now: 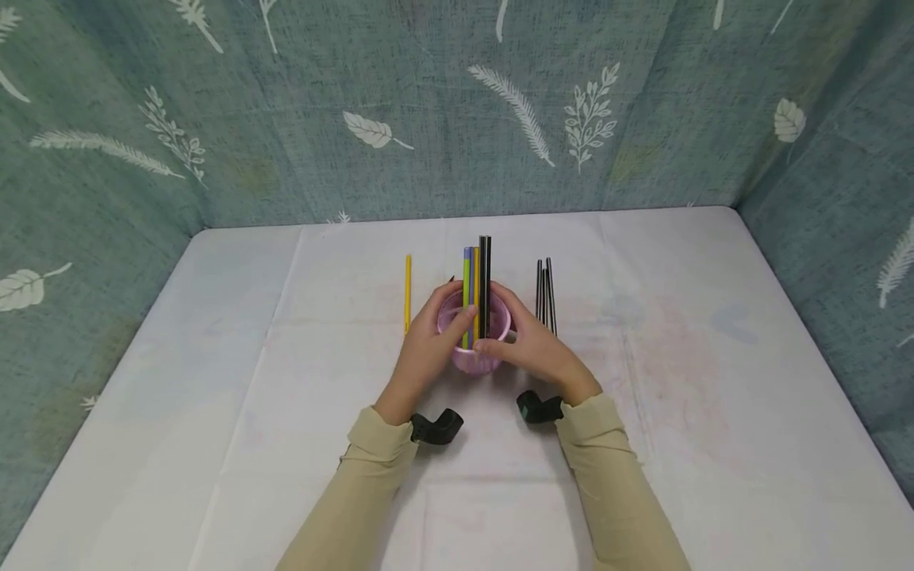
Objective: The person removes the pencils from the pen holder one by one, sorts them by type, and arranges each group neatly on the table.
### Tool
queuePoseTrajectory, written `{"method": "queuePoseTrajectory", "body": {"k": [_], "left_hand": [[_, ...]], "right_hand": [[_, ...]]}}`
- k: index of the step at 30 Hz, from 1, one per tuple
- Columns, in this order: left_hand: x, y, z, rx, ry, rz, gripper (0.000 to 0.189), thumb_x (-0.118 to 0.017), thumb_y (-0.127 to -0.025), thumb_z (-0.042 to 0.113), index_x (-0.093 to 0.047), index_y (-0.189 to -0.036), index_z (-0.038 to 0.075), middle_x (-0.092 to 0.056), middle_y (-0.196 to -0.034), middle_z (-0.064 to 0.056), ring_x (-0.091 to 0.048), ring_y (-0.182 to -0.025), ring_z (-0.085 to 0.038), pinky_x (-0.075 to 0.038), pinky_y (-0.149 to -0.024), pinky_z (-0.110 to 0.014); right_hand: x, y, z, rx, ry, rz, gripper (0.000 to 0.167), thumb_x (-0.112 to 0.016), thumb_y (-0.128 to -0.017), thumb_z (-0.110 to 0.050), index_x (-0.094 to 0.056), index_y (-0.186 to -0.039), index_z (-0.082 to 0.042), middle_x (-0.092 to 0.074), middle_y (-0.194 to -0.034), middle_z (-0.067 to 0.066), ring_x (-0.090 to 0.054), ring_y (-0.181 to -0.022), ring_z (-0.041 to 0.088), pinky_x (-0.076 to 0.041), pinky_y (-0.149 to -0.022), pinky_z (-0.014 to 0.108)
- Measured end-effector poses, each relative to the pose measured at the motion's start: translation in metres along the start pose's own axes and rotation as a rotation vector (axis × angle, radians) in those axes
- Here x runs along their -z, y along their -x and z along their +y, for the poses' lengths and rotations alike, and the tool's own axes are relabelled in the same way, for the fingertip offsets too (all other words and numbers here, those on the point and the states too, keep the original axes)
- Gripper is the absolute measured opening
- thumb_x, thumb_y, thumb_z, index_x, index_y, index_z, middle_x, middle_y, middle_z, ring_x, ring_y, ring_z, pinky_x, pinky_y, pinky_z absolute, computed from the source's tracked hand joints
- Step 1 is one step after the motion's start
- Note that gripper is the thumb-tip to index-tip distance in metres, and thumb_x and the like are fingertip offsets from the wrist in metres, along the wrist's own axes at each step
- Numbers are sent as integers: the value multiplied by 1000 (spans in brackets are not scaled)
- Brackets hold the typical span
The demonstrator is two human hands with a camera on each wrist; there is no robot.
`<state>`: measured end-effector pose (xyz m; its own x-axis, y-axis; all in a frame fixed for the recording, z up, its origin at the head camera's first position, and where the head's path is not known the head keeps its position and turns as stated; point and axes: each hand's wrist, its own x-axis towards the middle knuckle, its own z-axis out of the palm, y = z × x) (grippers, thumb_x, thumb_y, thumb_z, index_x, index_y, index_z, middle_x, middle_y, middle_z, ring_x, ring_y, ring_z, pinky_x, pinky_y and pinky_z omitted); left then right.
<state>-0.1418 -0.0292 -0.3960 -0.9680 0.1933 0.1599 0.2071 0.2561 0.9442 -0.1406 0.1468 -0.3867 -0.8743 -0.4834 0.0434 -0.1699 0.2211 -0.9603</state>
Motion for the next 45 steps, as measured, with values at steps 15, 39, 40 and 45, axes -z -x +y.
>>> {"method": "queuePoseTrajectory", "body": {"k": [15, 39, 40, 45], "left_hand": [[1, 2, 7, -32, -53, 170, 21, -57, -86, 22, -60, -105, 13, -59, -104, 5, -52, -99, -7, -41, -87, -29], [36, 9, 52, -227, 244, 268, 24, -45, -93, 10, -51, -114, 0, -58, -90, -21, -57, -84, -30, -49, -65, -41], [37, 9, 53, -239, 260, 272, 24, -44, -94, 10, -51, -115, 1, -58, -90, -21, -57, -83, -31, -50, -63, -40], [44, 13, 54, -278, 301, 330, 25, -42, -95, 12, -50, -118, 6, -57, -86, -18, -57, -79, -32, -50, -58, -35]], "right_hand": [[-2, 0, 1, -18, 2, -6, 85, -71, -74, -16, -20, -141, -17, -26, -142, 8, -32, -125, 25, -23, -100, 50], [-2, 1, -14, -20, -13, 1, 81, -70, -74, -10, -23, -139, -13, -27, -140, 9, -30, -126, 26, -25, -98, 51], [-2, 1, -14, -16, -20, 0, 80, -70, -74, -9, -23, -139, -12, -28, -139, 9, -31, -126, 25, -25, -98, 51], [-3, 2, -12, -14, -27, -4, 80, -70, -74, -8, -24, -139, -12, -29, -139, 10, -30, -126, 26, -24, -99, 50]]}}
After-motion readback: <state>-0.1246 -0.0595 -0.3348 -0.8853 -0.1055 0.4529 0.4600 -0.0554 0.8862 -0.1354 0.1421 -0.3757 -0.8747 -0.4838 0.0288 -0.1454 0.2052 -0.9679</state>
